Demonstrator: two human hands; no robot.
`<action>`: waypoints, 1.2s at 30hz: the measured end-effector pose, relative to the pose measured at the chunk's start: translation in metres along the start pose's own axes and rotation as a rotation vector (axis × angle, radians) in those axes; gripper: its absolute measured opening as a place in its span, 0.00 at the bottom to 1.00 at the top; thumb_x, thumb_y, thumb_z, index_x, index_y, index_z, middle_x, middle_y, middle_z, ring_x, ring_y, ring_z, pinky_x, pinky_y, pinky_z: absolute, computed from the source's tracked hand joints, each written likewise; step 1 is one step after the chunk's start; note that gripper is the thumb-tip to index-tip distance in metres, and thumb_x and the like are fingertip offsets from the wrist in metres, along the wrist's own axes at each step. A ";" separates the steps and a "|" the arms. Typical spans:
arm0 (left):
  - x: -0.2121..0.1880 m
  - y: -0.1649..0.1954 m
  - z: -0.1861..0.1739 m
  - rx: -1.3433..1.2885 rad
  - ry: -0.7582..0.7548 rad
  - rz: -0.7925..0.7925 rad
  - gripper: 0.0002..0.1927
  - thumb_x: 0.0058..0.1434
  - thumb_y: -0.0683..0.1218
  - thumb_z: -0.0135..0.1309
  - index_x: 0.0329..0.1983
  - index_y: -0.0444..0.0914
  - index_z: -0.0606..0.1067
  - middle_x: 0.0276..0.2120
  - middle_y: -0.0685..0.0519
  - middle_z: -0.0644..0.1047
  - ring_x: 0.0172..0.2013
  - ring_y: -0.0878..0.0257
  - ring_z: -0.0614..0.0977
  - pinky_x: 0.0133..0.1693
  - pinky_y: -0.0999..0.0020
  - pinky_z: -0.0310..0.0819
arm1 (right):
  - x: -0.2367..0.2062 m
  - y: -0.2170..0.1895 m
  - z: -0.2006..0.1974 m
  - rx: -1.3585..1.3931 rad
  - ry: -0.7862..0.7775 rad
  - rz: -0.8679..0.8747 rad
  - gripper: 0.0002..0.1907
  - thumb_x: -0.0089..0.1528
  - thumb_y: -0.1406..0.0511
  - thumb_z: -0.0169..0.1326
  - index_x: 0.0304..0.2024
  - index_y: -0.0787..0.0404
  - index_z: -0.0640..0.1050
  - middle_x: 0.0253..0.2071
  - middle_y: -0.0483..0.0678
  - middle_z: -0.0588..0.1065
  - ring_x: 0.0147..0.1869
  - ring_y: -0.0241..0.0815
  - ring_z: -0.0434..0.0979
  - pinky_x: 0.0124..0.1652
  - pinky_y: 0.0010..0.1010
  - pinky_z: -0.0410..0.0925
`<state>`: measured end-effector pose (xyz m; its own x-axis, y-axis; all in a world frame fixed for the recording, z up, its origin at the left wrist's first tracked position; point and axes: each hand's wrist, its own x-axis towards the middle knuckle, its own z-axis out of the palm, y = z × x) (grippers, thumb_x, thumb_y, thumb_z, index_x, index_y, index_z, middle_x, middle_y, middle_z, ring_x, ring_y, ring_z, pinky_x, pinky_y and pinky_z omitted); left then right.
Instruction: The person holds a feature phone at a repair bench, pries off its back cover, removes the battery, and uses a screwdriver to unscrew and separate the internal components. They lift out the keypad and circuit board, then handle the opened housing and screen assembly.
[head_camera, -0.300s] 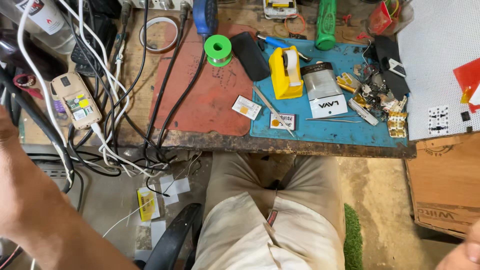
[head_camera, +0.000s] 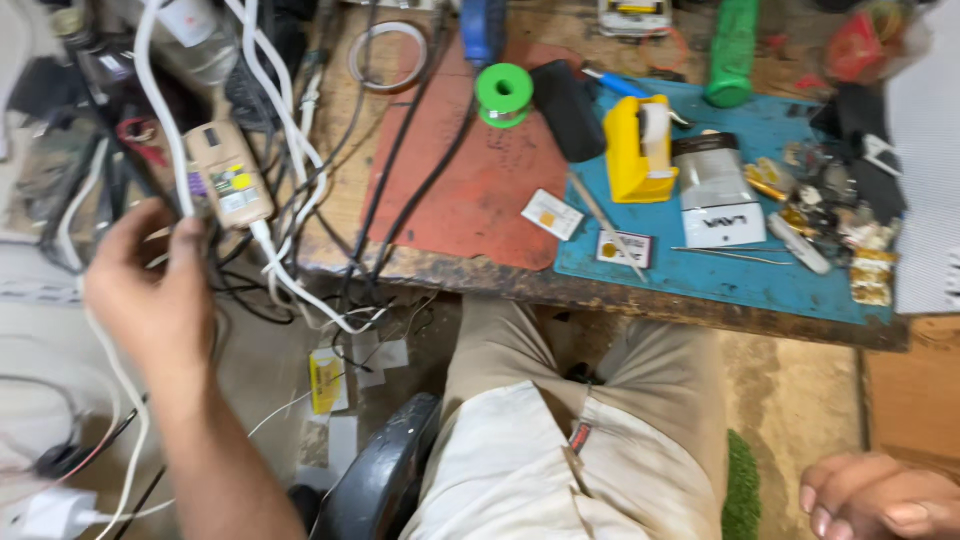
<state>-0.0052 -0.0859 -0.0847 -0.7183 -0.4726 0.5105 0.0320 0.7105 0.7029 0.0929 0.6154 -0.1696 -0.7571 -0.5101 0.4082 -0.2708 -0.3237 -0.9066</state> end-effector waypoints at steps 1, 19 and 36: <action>0.001 -0.002 0.007 0.037 0.010 -0.010 0.14 0.70 0.40 0.61 0.57 0.31 0.78 0.46 0.47 0.82 0.41 0.63 0.84 0.42 0.69 0.77 | -0.005 0.014 -0.008 0.031 -0.031 0.001 0.22 0.72 0.65 0.40 0.31 0.68 0.81 0.34 0.57 0.78 0.36 0.53 0.79 0.40 0.49 0.73; 0.018 0.019 0.070 0.609 -0.067 0.067 0.31 0.63 0.48 0.67 0.61 0.25 0.70 0.56 0.29 0.70 0.50 0.34 0.74 0.51 0.44 0.69 | 0.062 -0.011 0.096 0.062 0.023 -0.091 0.17 0.70 0.71 0.50 0.61 0.67 0.69 0.41 0.58 0.79 0.45 0.53 0.79 0.46 0.54 0.72; -0.030 0.103 0.031 -0.985 -0.269 -0.392 0.22 0.70 0.34 0.52 0.65 0.33 0.62 0.47 0.41 0.79 0.35 0.55 0.84 0.33 0.64 0.81 | 0.080 -0.005 0.143 0.099 0.296 -0.083 0.18 0.76 0.60 0.44 0.55 0.71 0.74 0.33 0.58 0.78 0.38 0.50 0.77 0.40 0.49 0.75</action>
<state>-0.0020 0.0182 -0.0431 -0.9246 -0.3601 0.1244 0.2240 -0.2497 0.9421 0.1185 0.4617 -0.1170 -0.8786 -0.2294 0.4188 -0.2910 -0.4380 -0.8506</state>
